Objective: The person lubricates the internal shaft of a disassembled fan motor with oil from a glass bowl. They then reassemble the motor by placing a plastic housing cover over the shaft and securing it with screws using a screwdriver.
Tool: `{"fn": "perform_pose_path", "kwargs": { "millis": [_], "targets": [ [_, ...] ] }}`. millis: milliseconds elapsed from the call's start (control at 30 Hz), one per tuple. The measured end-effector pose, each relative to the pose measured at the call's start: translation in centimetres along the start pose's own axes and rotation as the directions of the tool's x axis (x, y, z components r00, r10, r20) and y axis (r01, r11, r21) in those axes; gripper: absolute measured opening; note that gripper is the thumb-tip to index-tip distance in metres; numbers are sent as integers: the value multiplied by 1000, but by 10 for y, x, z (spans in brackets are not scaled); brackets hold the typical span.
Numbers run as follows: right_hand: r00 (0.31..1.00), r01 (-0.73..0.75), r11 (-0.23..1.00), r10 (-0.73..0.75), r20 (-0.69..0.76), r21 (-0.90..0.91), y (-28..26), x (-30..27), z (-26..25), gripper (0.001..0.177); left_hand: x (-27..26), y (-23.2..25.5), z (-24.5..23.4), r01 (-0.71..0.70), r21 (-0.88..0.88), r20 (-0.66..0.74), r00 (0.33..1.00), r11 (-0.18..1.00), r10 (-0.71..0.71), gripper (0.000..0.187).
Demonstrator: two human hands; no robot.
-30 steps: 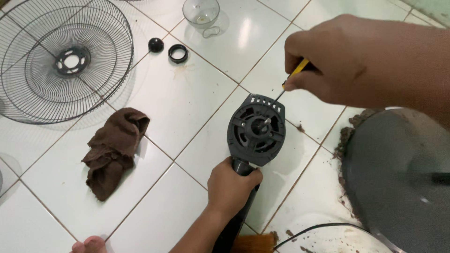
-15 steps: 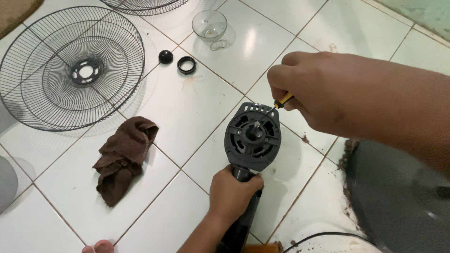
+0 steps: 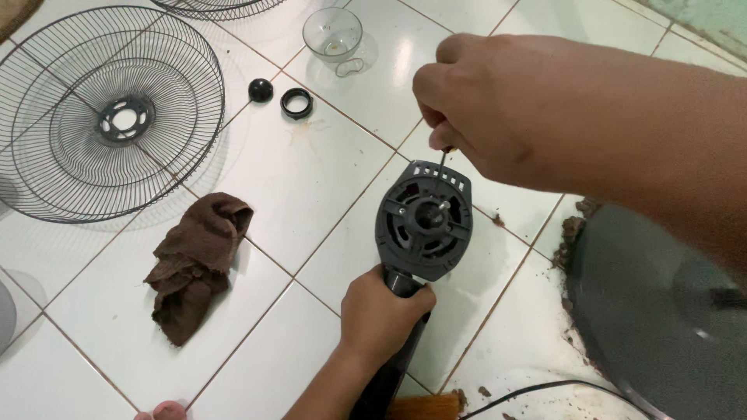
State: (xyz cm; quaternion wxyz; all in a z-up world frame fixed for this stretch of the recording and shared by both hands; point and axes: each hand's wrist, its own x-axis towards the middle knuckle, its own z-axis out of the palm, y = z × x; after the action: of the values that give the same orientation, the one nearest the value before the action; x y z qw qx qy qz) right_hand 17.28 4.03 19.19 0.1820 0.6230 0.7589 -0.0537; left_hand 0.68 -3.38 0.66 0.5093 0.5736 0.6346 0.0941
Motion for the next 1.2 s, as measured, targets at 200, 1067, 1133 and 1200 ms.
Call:
{"fn": "perform_pose_path", "kwargs": {
  "millis": [200,1067,1133,1200],
  "targets": [
    [999,27,981,-21,-35,193,9,-7,16,23,-4,1,4,3,19,23,1000,1000,-3,36],
    [985,-35,996,19,172,86,11,-33,29,29,-5,-7,15,0,39,127,992,999,-5,36],
    [942,-179,984,165,293,22,9,-30,28,34,-7,-8,14,-5,13,111,994,1000,4,36],
    [918,-263,955,203,341,140,9,-36,29,29,-7,-6,14,-7,12,93,996,1000,6,36]
  ]
}}
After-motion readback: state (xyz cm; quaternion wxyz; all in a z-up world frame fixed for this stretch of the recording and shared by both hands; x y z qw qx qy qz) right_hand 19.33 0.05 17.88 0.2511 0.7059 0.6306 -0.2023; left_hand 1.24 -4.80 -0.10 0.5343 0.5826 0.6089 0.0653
